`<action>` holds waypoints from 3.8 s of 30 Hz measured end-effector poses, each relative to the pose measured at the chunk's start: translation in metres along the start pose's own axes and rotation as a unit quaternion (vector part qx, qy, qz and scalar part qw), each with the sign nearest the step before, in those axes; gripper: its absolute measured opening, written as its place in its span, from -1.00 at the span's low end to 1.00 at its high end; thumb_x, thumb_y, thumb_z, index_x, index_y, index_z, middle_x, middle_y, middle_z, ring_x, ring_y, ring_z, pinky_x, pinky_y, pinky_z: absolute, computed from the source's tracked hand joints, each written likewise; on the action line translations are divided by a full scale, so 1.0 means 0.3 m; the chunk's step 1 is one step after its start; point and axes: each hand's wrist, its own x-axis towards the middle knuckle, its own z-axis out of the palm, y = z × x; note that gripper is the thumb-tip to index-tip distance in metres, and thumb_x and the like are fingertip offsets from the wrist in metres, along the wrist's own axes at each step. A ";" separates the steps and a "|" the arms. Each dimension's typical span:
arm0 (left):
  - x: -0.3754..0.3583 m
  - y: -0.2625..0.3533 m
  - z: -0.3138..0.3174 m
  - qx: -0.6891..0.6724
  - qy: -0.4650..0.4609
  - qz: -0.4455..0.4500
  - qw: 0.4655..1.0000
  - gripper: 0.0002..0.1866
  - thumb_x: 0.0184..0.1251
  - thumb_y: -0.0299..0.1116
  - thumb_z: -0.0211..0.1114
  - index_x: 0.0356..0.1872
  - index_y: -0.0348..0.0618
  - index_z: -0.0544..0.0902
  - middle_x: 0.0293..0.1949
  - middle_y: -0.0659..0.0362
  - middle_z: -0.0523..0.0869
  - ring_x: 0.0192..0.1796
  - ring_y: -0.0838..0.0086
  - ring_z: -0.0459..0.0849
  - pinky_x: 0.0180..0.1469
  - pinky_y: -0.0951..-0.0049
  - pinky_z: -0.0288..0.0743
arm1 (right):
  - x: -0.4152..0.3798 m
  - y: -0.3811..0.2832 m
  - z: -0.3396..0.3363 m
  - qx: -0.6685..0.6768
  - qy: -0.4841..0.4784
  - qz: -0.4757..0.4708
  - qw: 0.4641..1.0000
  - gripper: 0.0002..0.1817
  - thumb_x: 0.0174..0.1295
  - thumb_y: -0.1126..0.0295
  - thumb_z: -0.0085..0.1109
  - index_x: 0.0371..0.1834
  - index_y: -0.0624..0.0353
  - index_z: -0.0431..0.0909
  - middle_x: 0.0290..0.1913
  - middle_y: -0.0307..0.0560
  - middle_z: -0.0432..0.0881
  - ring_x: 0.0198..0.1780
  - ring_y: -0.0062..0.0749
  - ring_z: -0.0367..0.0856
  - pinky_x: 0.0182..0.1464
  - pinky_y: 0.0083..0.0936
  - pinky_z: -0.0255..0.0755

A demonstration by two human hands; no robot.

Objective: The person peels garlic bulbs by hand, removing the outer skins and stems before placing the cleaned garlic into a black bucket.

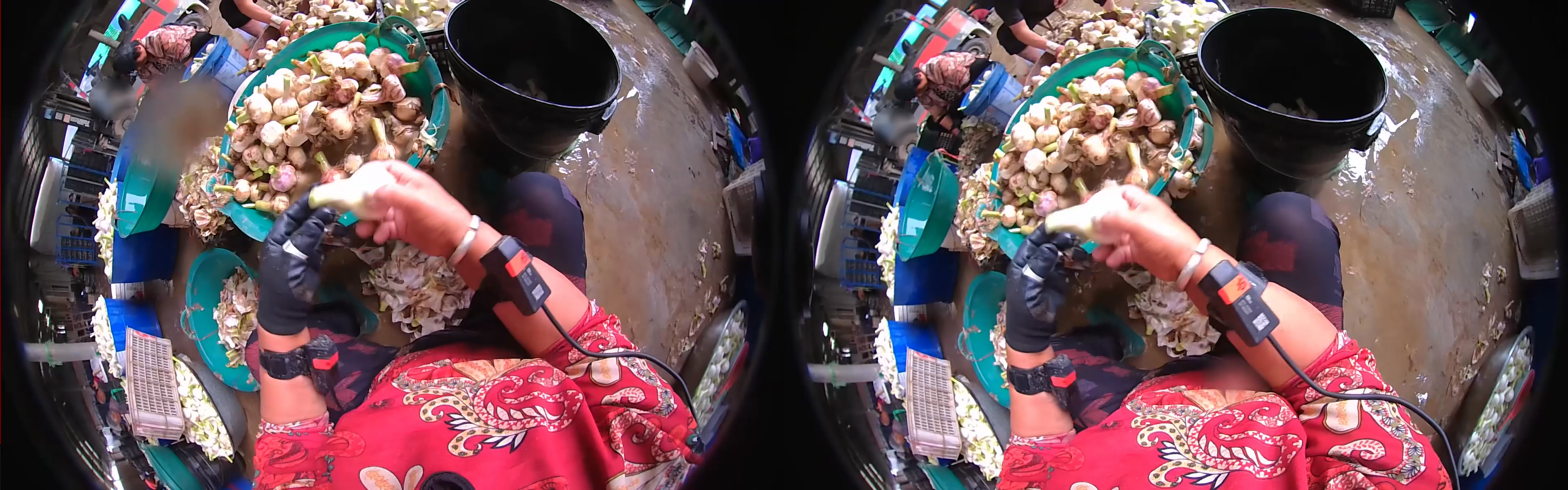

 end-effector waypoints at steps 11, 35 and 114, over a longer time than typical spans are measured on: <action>0.486 -0.035 -0.235 0.764 -0.193 0.069 0.612 -0.45 0.13 -0.45 0.20 0.21 0.26 0.53 0.10 -0.04 0.55 0.12 0.08 0.56 0.14 0.30 0.44 | -0.029 -0.106 -0.058 0.066 0.103 -0.101 0.987 -0.56 0.28 0.27 0.11 0.17 0.27 0.38 -0.07 0.04 0.62 -0.18 -0.35 0.66 -0.15 -0.49 0.57; 0.069 -0.030 -0.114 0.038 -0.019 -0.008 0.999 -0.63 0.42 -0.29 0.17 0.13 -0.32 0.50 -0.09 0.17 0.66 -0.15 0.58 0.63 -0.11 0.57 0.52 | 0.064 0.111 0.050 -0.123 0.020 -0.077 0.989 -0.35 0.17 0.47 0.29 0.35 0.08 0.26 0.02 -0.22 0.55 -0.16 -0.62 0.54 -0.24 -0.70 0.45; 0.019 -0.022 0.000 0.291 0.031 0.013 0.956 -0.66 0.14 -0.58 0.24 -0.01 -0.37 0.62 -0.18 0.15 0.70 -0.17 0.53 0.64 -0.07 0.49 0.52 | 0.042 0.101 0.031 -0.263 0.146 -0.096 0.949 -0.48 -0.13 0.36 0.41 -0.08 0.27 0.44 -0.30 -0.10 0.61 -0.31 -0.50 0.61 -0.27 -0.52 0.55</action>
